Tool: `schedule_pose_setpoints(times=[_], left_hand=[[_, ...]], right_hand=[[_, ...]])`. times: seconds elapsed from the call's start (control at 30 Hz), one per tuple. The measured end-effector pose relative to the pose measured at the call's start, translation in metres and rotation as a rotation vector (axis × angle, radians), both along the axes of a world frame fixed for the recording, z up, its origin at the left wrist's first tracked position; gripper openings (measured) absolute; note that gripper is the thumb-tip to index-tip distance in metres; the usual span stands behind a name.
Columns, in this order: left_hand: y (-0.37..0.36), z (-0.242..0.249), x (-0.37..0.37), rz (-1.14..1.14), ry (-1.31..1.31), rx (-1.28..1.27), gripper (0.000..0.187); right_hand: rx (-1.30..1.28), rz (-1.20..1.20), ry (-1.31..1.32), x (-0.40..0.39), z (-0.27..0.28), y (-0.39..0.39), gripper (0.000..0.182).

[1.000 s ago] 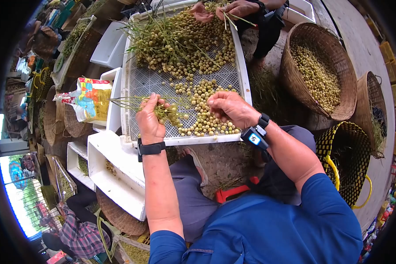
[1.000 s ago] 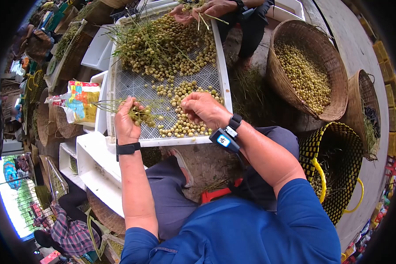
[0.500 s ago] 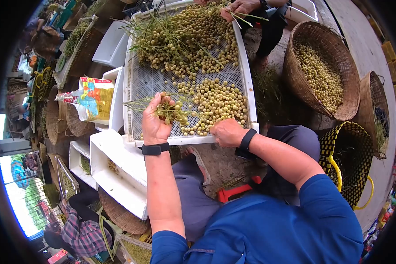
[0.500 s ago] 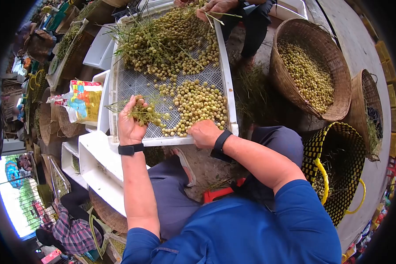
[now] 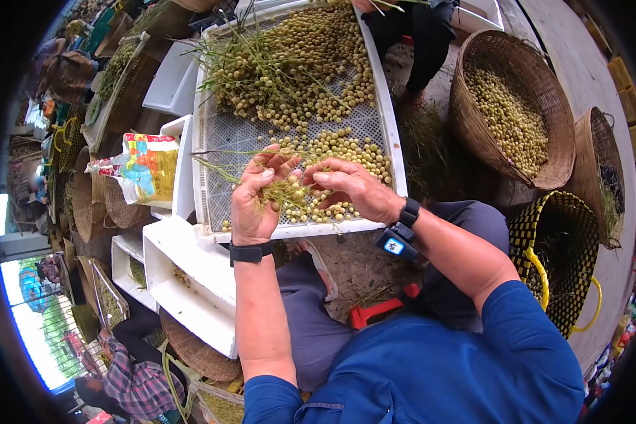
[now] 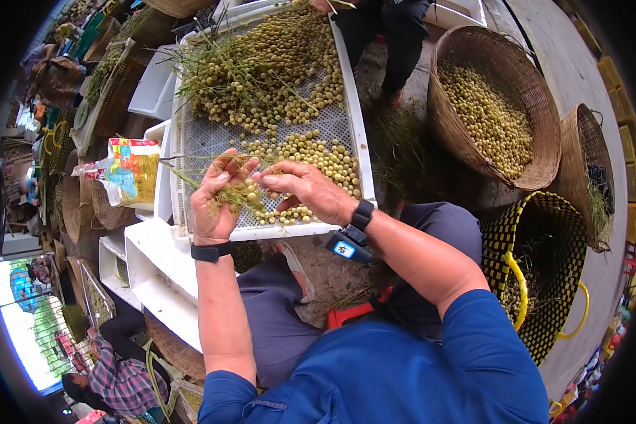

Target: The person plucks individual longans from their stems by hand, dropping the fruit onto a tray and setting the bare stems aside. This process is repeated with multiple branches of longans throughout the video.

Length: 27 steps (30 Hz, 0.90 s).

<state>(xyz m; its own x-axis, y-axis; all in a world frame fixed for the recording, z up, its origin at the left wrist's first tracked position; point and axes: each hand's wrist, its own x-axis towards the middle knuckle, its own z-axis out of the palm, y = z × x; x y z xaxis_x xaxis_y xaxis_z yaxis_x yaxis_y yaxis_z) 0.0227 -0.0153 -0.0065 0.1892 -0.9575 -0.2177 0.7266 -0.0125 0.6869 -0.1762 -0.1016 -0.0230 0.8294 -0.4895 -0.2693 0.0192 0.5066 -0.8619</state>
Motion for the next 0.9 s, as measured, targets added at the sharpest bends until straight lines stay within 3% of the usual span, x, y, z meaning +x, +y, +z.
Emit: schedule_pose_setpoints(times=[0.03,0.23,0.33,0.47,0.6,0.67,0.8,0.9], left_hand=[[-0.001,-0.001,-0.002,-0.006,0.0,0.001,0.045],[-0.005,-0.001,-0.018,0.0,-0.099,0.05,0.045],[-0.006,-0.003,-0.018,-0.016,-0.071,0.038,0.041],[-0.005,-0.001,-0.019,0.003,-0.037,0.055,0.037],[-0.006,-0.003,-0.02,0.031,-0.15,0.078,0.035],[-0.006,-0.006,-0.023,0.045,-0.194,0.106,0.035],[-0.007,-0.017,-0.027,0.069,-0.418,0.177,0.035],[-0.006,-0.019,-0.028,0.064,-0.47,0.191,0.034]], right_hand=[[0.084,-0.025,-0.035,0.002,0.006,0.002,0.049],[0.037,0.065,0.001,0.002,0.004,0.011,0.04],[0.283,0.048,-0.101,0.006,-0.004,0.01,0.038],[0.399,0.118,-0.19,0.002,-0.005,0.009,0.028],[0.397,0.093,-0.181,0.002,-0.001,0.012,0.029],[0.31,0.148,-0.124,0.002,-0.007,0.011,0.02],[0.161,0.192,0.02,0.005,-0.009,0.015,0.021],[0.205,0.227,0.013,0.003,-0.01,0.013,0.021]])
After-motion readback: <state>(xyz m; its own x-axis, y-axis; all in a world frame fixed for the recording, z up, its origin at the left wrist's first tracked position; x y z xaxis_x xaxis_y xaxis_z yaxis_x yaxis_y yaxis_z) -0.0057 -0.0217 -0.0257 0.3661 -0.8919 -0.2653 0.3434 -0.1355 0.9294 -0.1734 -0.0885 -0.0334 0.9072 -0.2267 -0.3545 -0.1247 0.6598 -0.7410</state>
